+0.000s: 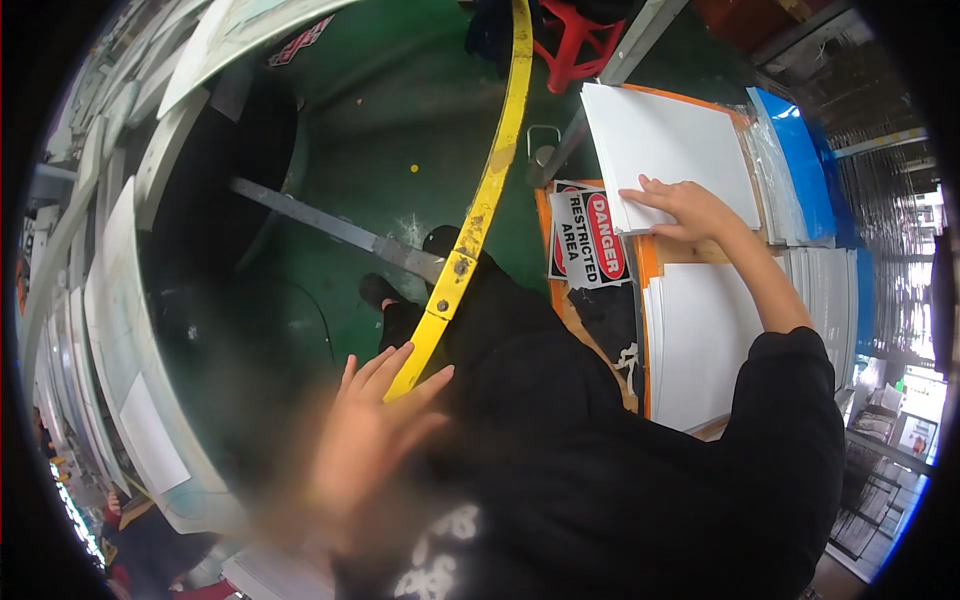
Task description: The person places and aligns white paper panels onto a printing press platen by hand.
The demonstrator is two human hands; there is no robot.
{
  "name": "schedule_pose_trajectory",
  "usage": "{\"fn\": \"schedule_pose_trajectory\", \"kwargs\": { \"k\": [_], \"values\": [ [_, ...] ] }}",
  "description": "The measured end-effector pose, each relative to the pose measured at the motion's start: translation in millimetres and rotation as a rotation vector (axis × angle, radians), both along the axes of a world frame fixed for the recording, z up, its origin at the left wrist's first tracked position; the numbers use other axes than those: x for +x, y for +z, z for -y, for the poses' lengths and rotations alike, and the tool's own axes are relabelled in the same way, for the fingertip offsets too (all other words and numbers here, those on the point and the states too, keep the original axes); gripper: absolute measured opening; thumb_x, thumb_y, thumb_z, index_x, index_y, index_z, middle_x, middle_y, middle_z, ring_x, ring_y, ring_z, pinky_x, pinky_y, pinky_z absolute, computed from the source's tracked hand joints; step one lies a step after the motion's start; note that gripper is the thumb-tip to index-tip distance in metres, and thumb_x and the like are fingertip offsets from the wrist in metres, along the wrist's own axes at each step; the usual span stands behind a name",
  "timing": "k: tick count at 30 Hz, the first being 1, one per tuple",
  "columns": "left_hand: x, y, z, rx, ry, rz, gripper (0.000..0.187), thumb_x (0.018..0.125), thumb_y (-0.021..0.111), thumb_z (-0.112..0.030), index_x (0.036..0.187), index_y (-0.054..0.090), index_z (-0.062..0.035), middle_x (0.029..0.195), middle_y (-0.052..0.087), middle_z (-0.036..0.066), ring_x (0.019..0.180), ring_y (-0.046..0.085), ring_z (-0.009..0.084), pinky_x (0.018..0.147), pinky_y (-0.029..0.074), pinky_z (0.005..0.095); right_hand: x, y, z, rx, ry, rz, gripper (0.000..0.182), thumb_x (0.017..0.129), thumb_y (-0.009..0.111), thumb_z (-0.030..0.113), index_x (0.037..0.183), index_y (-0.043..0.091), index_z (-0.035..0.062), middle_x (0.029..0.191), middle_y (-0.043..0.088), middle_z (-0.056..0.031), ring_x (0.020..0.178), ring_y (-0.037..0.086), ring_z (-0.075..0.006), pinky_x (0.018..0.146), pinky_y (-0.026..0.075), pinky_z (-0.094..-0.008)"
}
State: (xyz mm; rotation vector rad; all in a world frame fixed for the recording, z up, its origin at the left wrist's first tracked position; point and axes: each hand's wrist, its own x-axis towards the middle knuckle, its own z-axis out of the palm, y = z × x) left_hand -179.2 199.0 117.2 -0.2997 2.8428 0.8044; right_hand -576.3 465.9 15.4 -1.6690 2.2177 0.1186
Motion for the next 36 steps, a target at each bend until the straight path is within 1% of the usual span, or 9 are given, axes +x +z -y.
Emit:
{"fn": "schedule_pose_trajectory", "kwargs": {
  "k": [9,14,19,22,25,27,31,35,36],
  "values": [
    [-6.0,-2.0,-4.1,0.073,-0.034,-0.052,0.055,0.073,0.072,-0.029,0.125,0.057,-0.0173,0.125,0.053,0.016,0.112,0.053,0.0319,0.1,0.036,0.0514,38.7,-6.5,-31.6,-0.884,-0.437,-0.38,0.041,0.069,0.053,-0.005,0.108,0.062,0.0033,0.103,0.065,-0.0148,0.097,0.063,-0.0304,0.083,0.049,-0.0376],
    [-24.8,5.9,-16.8,0.582,-0.092,-0.204,0.061,0.076,0.072,-0.023,0.128,0.05,-0.0011,0.118,0.059,0.016,0.105,0.058,0.0314,0.094,0.042,0.0339,85.6,58.3,-28.6,-1.086,-0.241,-0.74,0.021,0.083,0.057,0.005,0.101,0.064,-0.0023,0.103,0.066,-0.0178,0.094,0.064,-0.0307,0.081,0.048,-0.0368],
    [-44.3,9.0,-42.4,0.968,-0.074,-0.346,0.087,0.076,0.074,-0.031,0.143,0.025,-0.0039,0.134,0.047,0.016,0.12,0.049,0.0296,0.1,0.041,0.0346,162.9,85.8,11.7,-1.466,-0.193,-0.874,0.01,0.088,0.053,-0.006,0.097,0.056,-0.0054,0.096,0.066,-0.0215,0.083,0.063,-0.0293,0.076,0.048,-0.0385],
    [-50.1,20.0,-51.5,1.049,-0.104,-0.596,0.089,0.079,0.072,-0.028,0.144,0.018,-0.0015,0.142,0.036,0.02,0.126,0.045,0.0277,0.102,0.037,0.0345,182.9,85.9,44.9,-1.525,0.155,-0.943,0.009,0.092,0.049,0.006,0.099,0.048,0.0011,0.082,0.062,-0.0162,0.076,0.059,-0.0284,0.071,0.047,-0.0398],
    [-27.8,25.0,-50.1,1.098,0.079,-0.723,0.073,0.086,0.063,-0.012,0.143,0.021,0.0014,0.136,0.043,0.019,0.12,0.049,0.022,0.098,0.041,0.0317,204.5,61.3,110.7,-1.805,0.353,-0.667,0.013,0.094,0.047,0.018,0.099,0.051,0.0065,0.095,0.061,-0.0148,0.088,0.058,-0.0273,0.078,0.046,-0.0429],
    [-17.2,30.8,-37.6,1.097,0.257,-0.555,0.057,0.089,0.047,0.004,0.141,0.026,0.0037,0.125,0.052,0.015,0.111,0.052,0.0123,0.093,0.043,0.0258,222.2,67.0,102.8,-1.312,0.276,-0.316,0.02,0.092,0.049,0.02,0.107,0.053,0.0063,0.104,0.062,-0.0128,0.097,0.056,-0.0285,0.083,0.045,-0.0445],
    [3.8,14.0,-19.6,1.061,0.424,-0.835,0.053,0.09,0.041,0.009,0.14,0.027,0.0048,0.126,0.051,0.015,0.114,0.05,0.0147,0.095,0.04,0.0258,167.1,25.5,153.0,-1.206,0.696,-0.169,0.056,0.085,0.059,0.042,0.127,0.045,0.0064,0.133,0.045,-0.0172,0.122,0.041,-0.0366,0.098,0.034,-0.0521],
    [39.2,0.6,11.8,1.222,0.551,-1.019,0.055,0.09,0.041,0.009,0.142,0.023,0.004,0.128,0.051,0.018,0.117,0.05,0.0189,0.099,0.039,0.0306,131.3,73.5,194.9,-1.026,0.308,-0.106,0.096,0.071,0.067,0.061,0.141,0.03,0.0061,0.151,0.014,-0.0194,0.138,0.014,-0.0399,0.108,0.016,-0.0564],
    [51.2,1.5,20.1,1.239,0.608,-1.051,0.055,0.09,0.041,0.01,0.142,0.022,0.0037,0.128,0.051,0.019,0.118,0.05,0.0201,0.1,0.039,0.032,117.7,75.6,206.8,-1.043,0.177,-0.168,0.094,0.074,0.067,0.058,0.141,0.029,0.0035,0.149,0.021,-0.0205,0.137,0.02,-0.0369,0.107,0.021,-0.0523]
  ]
}}
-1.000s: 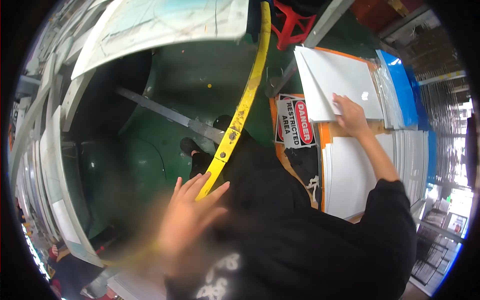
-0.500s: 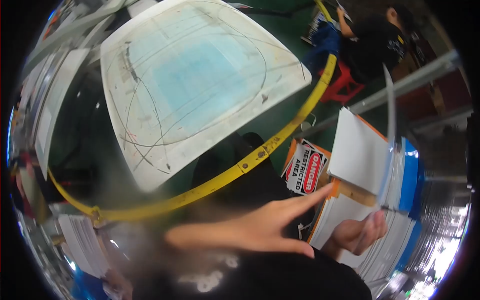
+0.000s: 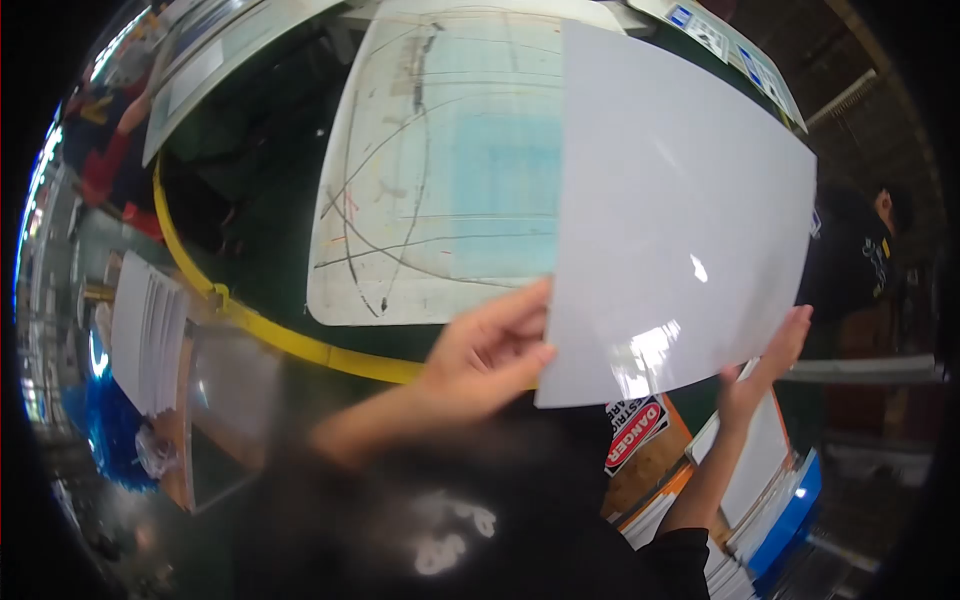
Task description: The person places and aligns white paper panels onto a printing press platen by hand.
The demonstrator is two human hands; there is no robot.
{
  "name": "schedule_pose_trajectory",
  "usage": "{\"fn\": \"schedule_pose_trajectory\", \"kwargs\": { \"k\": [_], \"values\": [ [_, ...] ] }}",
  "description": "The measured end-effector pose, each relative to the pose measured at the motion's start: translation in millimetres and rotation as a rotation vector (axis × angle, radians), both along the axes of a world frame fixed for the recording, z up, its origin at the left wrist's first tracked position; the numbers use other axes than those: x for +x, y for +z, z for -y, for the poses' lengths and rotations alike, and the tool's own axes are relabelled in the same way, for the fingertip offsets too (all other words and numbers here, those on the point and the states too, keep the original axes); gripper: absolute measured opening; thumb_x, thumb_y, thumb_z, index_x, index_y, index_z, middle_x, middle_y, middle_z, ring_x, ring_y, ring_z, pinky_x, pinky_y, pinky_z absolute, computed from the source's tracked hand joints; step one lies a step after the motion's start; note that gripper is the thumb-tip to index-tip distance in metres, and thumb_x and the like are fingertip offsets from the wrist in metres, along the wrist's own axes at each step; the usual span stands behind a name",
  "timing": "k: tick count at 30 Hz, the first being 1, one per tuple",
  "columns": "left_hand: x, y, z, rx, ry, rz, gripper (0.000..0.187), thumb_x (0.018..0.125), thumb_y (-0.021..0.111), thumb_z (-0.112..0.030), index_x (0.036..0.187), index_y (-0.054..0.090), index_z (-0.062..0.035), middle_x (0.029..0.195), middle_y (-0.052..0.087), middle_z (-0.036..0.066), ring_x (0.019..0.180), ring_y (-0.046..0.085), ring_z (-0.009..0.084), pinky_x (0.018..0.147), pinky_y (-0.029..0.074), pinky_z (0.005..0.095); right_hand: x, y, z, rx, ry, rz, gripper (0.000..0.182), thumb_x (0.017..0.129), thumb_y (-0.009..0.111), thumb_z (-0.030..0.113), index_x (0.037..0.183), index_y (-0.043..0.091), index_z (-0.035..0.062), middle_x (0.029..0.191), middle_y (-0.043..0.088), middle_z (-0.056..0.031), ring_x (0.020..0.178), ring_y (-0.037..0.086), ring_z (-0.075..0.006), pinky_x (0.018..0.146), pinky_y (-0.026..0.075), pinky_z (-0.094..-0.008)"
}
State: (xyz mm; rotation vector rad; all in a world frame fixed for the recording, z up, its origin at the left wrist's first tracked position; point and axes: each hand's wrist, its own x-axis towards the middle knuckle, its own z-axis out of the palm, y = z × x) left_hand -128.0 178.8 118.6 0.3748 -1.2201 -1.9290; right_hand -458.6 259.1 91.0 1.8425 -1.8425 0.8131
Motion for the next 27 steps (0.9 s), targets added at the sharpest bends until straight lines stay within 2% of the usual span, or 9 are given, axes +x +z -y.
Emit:
{"fn": "schedule_pose_trajectory", "kwargs": {
  "k": [1,4,7,8,10,13,16,19,27],
  "values": [
    [12.7,-3.6,11.6,0.056,0.064,0.033,0.056,0.09,0.042,0.009,0.142,0.023,0.0036,0.126,0.053,0.018,0.116,0.052,0.0202,0.099,0.04,0.0326,-12.8,2.0,12.5,-0.025,-0.136,0.01,0.092,0.077,0.066,0.054,0.142,0.028,0.001,0.146,0.027,-0.0216,0.136,0.026,-0.034,0.107,0.025,-0.0481],
    [41.4,-15.3,49.5,0.09,0.137,0.079,0.056,0.088,0.048,0.003,0.14,0.026,0.0023,0.115,0.06,0.018,0.107,0.058,0.0192,0.093,0.045,0.0322,-35.7,-15.2,53.3,0.061,0.029,0.835,0.081,0.075,0.076,0.035,0.136,0.036,-0.0023,0.135,0.044,-0.0208,0.126,0.042,-0.0277,0.102,0.033,-0.0367],
    [54.8,-20.0,81.5,0.011,0.233,0.242,0.057,0.086,0.052,-0.001,0.139,0.03,0.0017,0.121,0.056,0.019,0.11,0.057,0.0216,0.093,0.045,0.0324,-12.0,-21.0,100.4,0.127,-0.039,0.807,0.07,0.071,0.081,0.019,0.126,0.045,-0.0042,0.12,0.056,-0.015,0.109,0.054,-0.0221,0.095,0.039,-0.0302],
    [60.2,-29.0,95.3,-0.096,0.313,0.346,0.058,0.085,0.055,-0.004,0.138,0.032,0.0013,0.124,0.054,0.02,0.115,0.053,0.0257,0.096,0.042,0.0352,5.9,-17.4,113.7,0.102,-0.117,0.651,0.065,0.071,0.081,0.025,0.118,0.05,-0.0065,0.112,0.059,-0.0144,0.104,0.056,-0.0214,0.092,0.041,-0.0316],
    [73.9,-53.0,124.8,-0.307,0.469,0.559,0.059,0.082,0.06,-0.009,0.136,0.037,0.0003,0.129,0.05,0.022,0.124,0.044,0.0338,0.103,0.036,0.0407,28.2,-19.9,139.9,0.106,-0.16,0.651,0.068,0.067,0.083,0.026,0.118,0.051,-0.0056,0.111,0.06,-0.0155,0.102,0.057,-0.0225,0.091,0.043,-0.0324],
    [101.1,-69.8,161.2,-0.761,0.559,1.019,0.061,0.079,0.065,-0.024,0.133,0.045,-0.0035,0.14,0.037,0.025,0.136,0.017,0.0452,0.11,0.017,0.0522,49.6,-26.3,171.1,0.089,-0.166,0.619,0.073,0.063,0.085,0.03,0.117,0.052,-0.0053,0.11,0.061,-0.0169,0.1,0.059,-0.0241,0.089,0.044,-0.0329],
    [121.5,-93.6,190.8,-0.889,0.544,1.19,0.066,0.077,0.063,-0.04,0.133,0.048,-0.0085,0.149,0.02,0.024,0.137,-0.005,0.0487,0.109,0.002,0.0583,70.6,-29.9,190.3,0.112,-0.173,0.612,0.077,0.061,0.085,0.031,0.118,0.051,-0.0071,0.111,0.061,-0.0177,0.101,0.059,-0.026,0.09,0.044,-0.0337],
    [131.1,-102.4,208.2,-0.937,0.49,1.351,0.078,0.072,0.064,-0.055,0.133,0.048,-0.0095,0.152,0.007,0.022,0.136,-0.013,0.0474,0.106,-0.004,0.0625,80.2,-34.9,203.2,0.177,-0.229,0.55,0.079,0.061,0.085,0.034,0.118,0.052,-0.0088,0.113,0.059,-0.0196,0.105,0.057,-0.0253,0.092,0.042,-0.0328],
    [140.2,-116.8,221.7,-0.931,0.47,1.498,0.098,0.058,0.066,-0.071,0.133,0.049,-0.01,0.151,0.003,0.024,0.134,-0.018,0.0498,0.099,-0.011,0.0692,90.0,-55.2,216.4,0.183,-0.209,0.538,0.08,0.06,0.084,0.037,0.118,0.053,-0.0092,0.112,0.06,-0.0201,0.104,0.058,-0.0266,0.092,0.043,-0.0337]
  ]
}}
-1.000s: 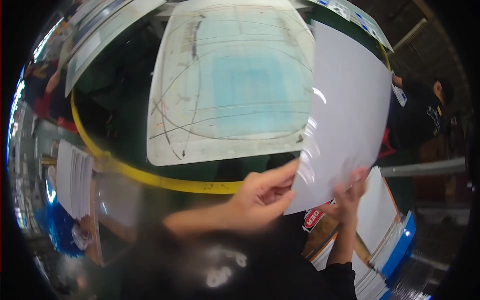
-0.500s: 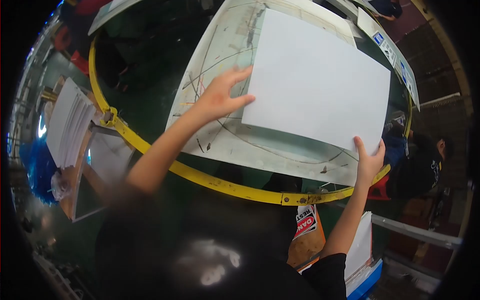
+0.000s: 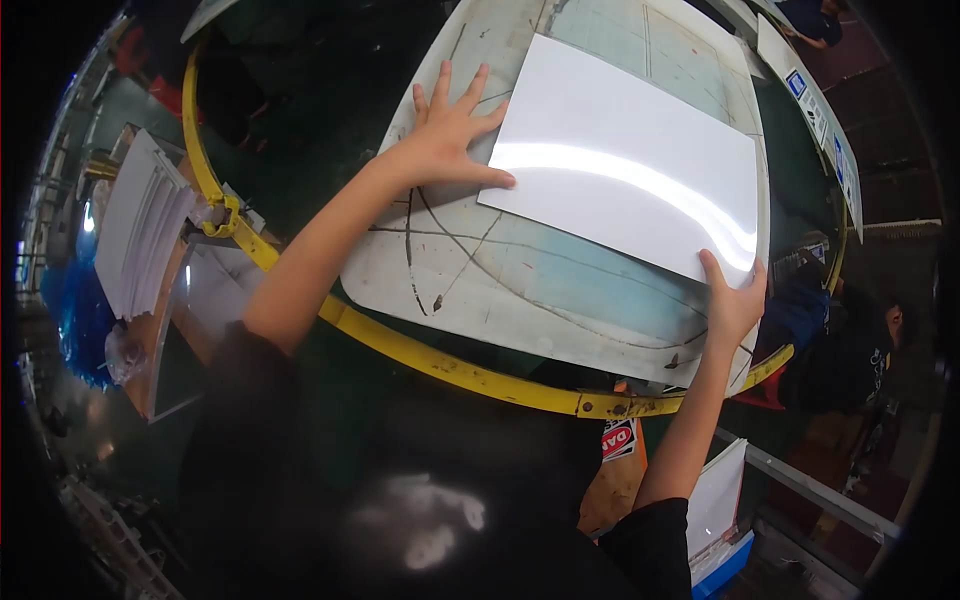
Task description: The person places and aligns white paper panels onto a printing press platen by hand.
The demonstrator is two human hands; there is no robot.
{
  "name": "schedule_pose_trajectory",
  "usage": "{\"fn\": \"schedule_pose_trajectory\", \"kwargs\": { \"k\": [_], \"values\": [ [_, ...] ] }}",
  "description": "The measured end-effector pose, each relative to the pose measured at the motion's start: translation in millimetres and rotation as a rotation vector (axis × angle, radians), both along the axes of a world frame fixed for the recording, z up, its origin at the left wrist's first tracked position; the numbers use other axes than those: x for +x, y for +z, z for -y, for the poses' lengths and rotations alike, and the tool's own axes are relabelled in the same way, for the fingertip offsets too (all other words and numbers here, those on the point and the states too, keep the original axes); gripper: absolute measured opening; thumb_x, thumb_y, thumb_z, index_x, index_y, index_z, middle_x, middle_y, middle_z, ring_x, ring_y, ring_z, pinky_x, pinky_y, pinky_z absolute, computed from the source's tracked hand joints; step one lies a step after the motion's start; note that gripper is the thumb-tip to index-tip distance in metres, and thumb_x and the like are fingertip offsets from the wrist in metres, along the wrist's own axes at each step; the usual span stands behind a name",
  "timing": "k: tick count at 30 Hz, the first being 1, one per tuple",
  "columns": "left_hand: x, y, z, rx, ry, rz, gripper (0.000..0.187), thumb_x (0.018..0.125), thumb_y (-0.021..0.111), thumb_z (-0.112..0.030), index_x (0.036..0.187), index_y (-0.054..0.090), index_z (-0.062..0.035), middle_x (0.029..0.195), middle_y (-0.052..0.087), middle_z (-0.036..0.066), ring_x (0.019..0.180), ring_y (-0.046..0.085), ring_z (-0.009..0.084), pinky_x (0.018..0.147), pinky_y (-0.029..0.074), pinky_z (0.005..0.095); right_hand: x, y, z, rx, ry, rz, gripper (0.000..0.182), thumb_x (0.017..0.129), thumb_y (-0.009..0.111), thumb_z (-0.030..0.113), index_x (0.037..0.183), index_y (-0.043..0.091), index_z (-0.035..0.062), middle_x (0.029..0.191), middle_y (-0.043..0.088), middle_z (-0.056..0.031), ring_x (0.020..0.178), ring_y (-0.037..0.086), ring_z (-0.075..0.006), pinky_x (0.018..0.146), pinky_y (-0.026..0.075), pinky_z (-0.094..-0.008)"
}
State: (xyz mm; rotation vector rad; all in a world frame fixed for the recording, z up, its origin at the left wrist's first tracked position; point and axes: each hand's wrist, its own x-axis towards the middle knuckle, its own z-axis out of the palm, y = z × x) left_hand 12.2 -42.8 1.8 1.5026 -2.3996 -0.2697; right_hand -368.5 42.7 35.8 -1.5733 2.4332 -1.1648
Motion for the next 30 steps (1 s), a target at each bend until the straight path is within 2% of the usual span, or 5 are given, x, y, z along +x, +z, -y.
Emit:
{"fn": "schedule_pose_trajectory", "kwargs": {
  "k": [10,19,25,28,30],
  "values": [
    [1.4,-7.3,1.6,0.006,0.023,-0.032,0.095,0.057,0.068,-0.07,0.133,0.05,-0.0152,0.153,0.0,0.017,0.134,-0.018,0.0501,0.097,-0.009,0.0718,10.5,0.8,0.4,0.063,-0.012,0.005,0.085,0.061,0.083,0.038,0.12,0.05,-0.0118,0.115,0.057,-0.0221,0.108,0.055,-0.0293,0.095,0.041,-0.0347],
    [-12.4,8.3,-16.5,-0.096,0.135,0.083,0.084,0.057,0.072,-0.062,0.127,0.056,-0.0194,0.153,0.01,0.014,0.136,-0.011,0.0476,0.093,-0.008,0.0769,-2.3,-16.3,4.5,0.095,-0.033,-0.143,0.086,0.059,0.082,0.045,0.119,0.052,-0.0092,0.113,0.059,-0.0235,0.106,0.058,-0.0314,0.092,0.043,-0.0364],
    [-18.9,20.6,-17.0,-0.065,0.149,0.195,0.078,0.059,0.071,-0.061,0.125,0.057,-0.0207,0.152,0.016,0.013,0.137,-0.007,0.047,0.094,-0.005,0.0775,0.0,-12.6,3.5,0.26,-0.039,-0.223,0.08,0.057,0.08,0.052,0.114,0.058,0.0006,0.108,0.06,-0.0208,0.102,0.057,-0.033,0.088,0.043,-0.0429],
    [-28.9,32.7,-18.9,-0.043,0.17,0.346,0.077,0.062,0.071,-0.059,0.127,0.055,-0.0206,0.152,0.015,0.012,0.138,-0.004,0.0433,0.096,0.001,0.0761,1.6,-29.1,0.0,0.068,-0.191,-0.585,0.066,0.064,0.075,0.052,0.111,0.06,0.0067,0.11,0.059,-0.0163,0.106,0.053,-0.0309,0.091,0.038,-0.0487],
    [-37.0,40.4,-17.1,-0.038,0.174,0.476,0.077,0.062,0.071,-0.058,0.127,0.054,-0.0202,0.151,0.018,0.011,0.138,-0.001,0.0429,0.096,0.003,0.0766,-6.1,-36.1,1.9,0.225,0.094,-0.347,0.055,0.076,0.067,0.048,0.113,0.06,0.0087,0.112,0.056,-0.0134,0.11,0.05,-0.0283,0.096,0.031,-0.0529]
  ]
}}
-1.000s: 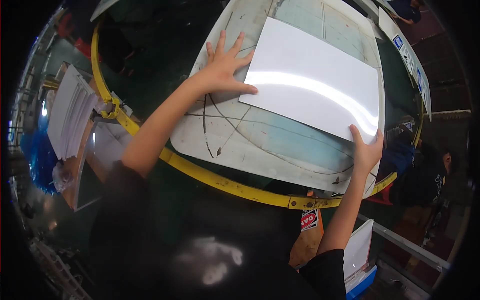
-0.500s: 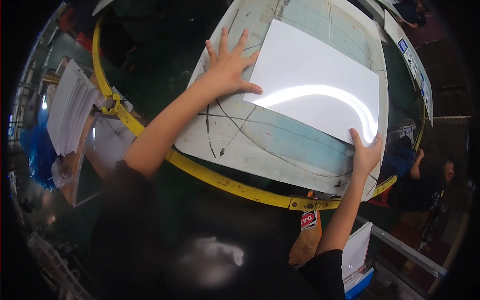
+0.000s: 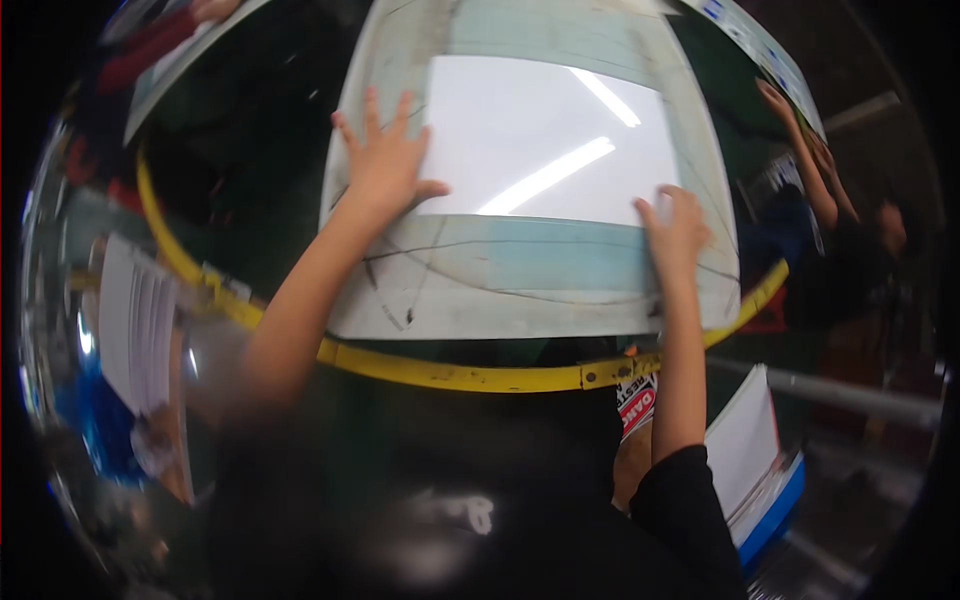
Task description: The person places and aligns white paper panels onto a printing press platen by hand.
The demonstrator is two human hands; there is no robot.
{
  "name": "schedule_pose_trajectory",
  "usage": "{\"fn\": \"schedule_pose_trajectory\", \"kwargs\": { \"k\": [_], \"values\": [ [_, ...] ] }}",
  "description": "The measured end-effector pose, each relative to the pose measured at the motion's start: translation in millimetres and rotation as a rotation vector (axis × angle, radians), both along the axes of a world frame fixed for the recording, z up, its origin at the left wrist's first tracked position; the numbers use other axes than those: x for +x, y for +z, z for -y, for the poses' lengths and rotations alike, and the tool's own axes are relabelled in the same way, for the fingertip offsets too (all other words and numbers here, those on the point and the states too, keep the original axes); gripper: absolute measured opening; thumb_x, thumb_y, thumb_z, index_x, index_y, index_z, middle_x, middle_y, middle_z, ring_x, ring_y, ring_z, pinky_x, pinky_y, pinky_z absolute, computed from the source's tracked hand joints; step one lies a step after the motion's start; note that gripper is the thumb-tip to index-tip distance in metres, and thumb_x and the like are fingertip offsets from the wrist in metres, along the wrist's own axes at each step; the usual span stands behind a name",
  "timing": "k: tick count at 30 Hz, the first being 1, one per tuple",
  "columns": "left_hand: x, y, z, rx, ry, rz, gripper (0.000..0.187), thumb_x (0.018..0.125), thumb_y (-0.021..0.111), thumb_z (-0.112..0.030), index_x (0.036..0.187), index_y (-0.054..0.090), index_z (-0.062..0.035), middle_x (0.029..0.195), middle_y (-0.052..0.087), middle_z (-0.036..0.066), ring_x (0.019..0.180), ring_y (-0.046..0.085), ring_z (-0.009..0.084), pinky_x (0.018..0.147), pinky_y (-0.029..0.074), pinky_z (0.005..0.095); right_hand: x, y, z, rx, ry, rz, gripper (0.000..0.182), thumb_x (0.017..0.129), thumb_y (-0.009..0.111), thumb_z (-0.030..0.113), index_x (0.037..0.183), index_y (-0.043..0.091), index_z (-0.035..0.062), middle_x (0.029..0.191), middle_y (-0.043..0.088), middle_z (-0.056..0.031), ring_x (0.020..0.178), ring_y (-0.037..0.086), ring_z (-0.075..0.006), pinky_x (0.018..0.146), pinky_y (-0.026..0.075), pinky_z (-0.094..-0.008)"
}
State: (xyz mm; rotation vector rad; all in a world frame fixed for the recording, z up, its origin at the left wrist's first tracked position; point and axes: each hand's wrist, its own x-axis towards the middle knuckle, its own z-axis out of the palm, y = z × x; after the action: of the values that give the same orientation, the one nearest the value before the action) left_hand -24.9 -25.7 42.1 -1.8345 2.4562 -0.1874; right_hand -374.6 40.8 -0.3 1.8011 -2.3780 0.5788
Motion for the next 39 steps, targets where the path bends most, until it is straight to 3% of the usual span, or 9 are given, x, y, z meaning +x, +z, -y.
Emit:
{"fn": "schedule_pose_trajectory", "kwargs": {
  "k": [7,10,14,17,18,21,27,34,39],
  "values": [
    [-26.1,19.0,-5.3,-0.039,-0.02,0.237,0.072,0.064,0.074,-0.049,0.121,0.056,-0.0079,0.15,0.02,0.017,0.139,0.003,0.0415,0.101,0.001,0.0723,-17.6,15.5,-63.1,-0.104,0.308,0.199,0.049,0.085,0.059,0.041,0.124,0.055,0.0113,0.13,0.05,-0.0162,0.126,0.041,-0.0316,0.105,0.026,-0.0485],
    [-24.0,10.8,-15.4,-0.272,-0.12,0.304,0.088,0.062,0.077,-0.044,0.138,0.04,-0.0217,0.152,0.017,0.012,0.139,0.007,0.0391,0.097,0.01,0.0748,-46.0,47.0,-154.5,-0.205,0.414,0.085,0.045,0.081,0.066,0.03,0.121,0.056,0.0114,0.13,0.051,-0.0129,0.126,0.041,-0.0322,0.104,0.033,-0.0407],
    [-68.1,23.4,-60.7,-0.26,0.026,0.139,0.072,0.076,0.072,-0.03,0.139,0.038,-0.0215,0.149,0.023,0.014,0.138,0.016,0.0364,0.1,0.015,0.0704,-101.0,54.9,-306.6,-0.097,0.14,0.083,0.028,0.08,0.065,0.019,0.105,0.064,0.0075,0.11,0.062,-0.0107,0.113,0.052,-0.0307,0.097,0.039,-0.04],
    [-102.1,51.8,-115.8,-0.28,-0.536,-0.395,0.054,0.085,0.064,-0.025,0.134,0.046,-0.0122,0.139,0.042,0.017,0.134,0.03,0.0318,0.108,0.021,0.0533,-120.6,40.5,-420.8,0.069,-0.283,0.12,0.026,0.085,0.058,0.025,0.095,0.065,0.0026,0.095,0.065,-0.0128,0.093,0.058,-0.029,0.083,0.045,-0.0364],
    [-124.8,79.0,-151.0,-0.083,-0.691,-0.637,0.039,0.091,0.055,-0.017,0.127,0.052,-0.0021,0.127,0.054,0.016,0.128,0.041,0.0269,0.109,0.024,0.0388,-125.0,29.6,-455.4,0.162,-0.387,0.134,0.025,0.087,0.057,0.025,0.095,0.065,0.002,0.095,0.065,-0.0127,0.094,0.058,-0.0283,0.083,0.044,-0.0359],
    [-165.3,133.3,-255.7,0.864,-0.726,-1.453,0.034,0.095,0.04,-0.014,0.111,0.057,0.0102,0.11,0.063,0.02,0.105,0.059,0.0288,0.103,0.034,0.0359,-116.5,5.5,-515.3,0.192,-0.509,0.154,0.03,0.091,0.051,0.027,0.094,0.066,0.0017,0.093,0.065,-0.0133,0.096,0.056,-0.0297,0.085,0.044,-0.0366],
    [-192.1,132.9,-326.0,2.114,-0.87,-1.226,0.047,0.094,0.038,-0.028,0.111,0.057,0.0111,0.11,0.061,0.023,0.108,0.057,0.0329,0.105,0.029,0.0417,-134.9,-41.8,-542.2,0.125,-0.649,0.198,0.036,0.093,0.045,0.03,0.095,0.066,-0.0004,0.094,0.064,-0.0168,0.097,0.056,-0.0336,0.084,0.044,-0.0388],
    [-222.0,133.9,-321.7,2.512,-0.853,-0.987,0.063,0.094,0.035,-0.044,0.11,0.057,0.0122,0.11,0.06,0.027,0.112,0.054,0.0376,0.106,0.024,0.0485,-133.7,-53.2,-536.6,-0.026,-0.652,0.269,0.035,0.094,0.047,0.029,0.079,0.06,-0.0006,0.076,0.06,-0.0154,0.076,0.055,-0.0335,0.068,0.043,-0.0393],
    [-233.0,121.6,-298.2,2.396,-0.668,-1.026,0.074,0.093,0.033,-0.056,0.11,0.056,0.013,0.11,0.059,0.03,0.115,0.052,0.041,0.108,0.02,0.0533,-133.2,-49.9,-527.1,-0.13,-0.602,0.114,0.032,0.091,0.054,0.025,0.072,0.056,-0.0011,0.069,0.056,-0.0125,0.066,0.051,-0.03,0.06,0.041,-0.0374]
  ]
}}
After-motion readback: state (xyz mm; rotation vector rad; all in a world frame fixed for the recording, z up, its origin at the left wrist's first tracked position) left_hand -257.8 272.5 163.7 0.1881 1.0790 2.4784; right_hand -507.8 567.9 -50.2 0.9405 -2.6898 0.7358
